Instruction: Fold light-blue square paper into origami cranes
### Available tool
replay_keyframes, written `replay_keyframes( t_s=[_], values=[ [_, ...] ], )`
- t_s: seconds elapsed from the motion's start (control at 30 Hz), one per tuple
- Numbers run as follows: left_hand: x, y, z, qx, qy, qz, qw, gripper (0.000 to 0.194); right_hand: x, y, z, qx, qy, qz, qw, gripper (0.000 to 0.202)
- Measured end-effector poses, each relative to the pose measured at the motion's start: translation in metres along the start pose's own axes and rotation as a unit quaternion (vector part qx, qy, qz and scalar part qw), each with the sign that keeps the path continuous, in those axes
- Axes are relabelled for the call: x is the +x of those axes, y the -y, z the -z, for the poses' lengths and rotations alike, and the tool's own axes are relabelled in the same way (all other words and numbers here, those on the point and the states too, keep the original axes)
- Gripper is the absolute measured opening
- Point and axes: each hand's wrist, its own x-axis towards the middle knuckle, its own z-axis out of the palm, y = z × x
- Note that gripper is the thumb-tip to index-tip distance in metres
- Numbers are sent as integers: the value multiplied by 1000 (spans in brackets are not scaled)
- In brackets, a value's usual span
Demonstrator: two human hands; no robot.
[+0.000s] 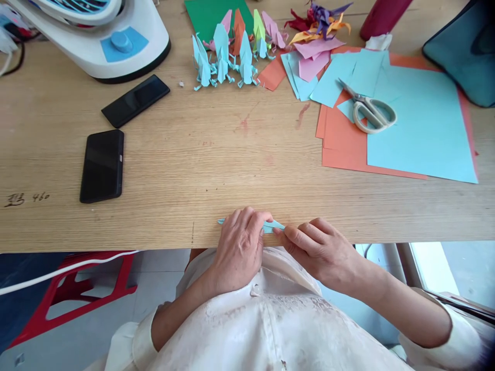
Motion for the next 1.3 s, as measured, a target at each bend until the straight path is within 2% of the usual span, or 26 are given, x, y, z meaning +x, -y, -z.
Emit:
replay_keyframes(
  t_s=[0.2,0.53,0.83,1.07,1.3],
  values=[
    [-3,6,9,-57,-17,-3,998,23,-3,0,-1,14,11,-8,1000,27],
    [-1,4,-1,16,-29,0,999,21,-1,0,0,12,5,-11,1000,27],
    [-3,8,3,22,2,-21,1000,25,-3,1,0,33,15,-25,999,34],
    [4,1,-1,55,-10,4,998,9,-4,0,2,28,18,-22,999,28],
    [4,0,-4,62,-24,2,998,10,-11,0,2,36,13,-38,999,29]
  ],
)
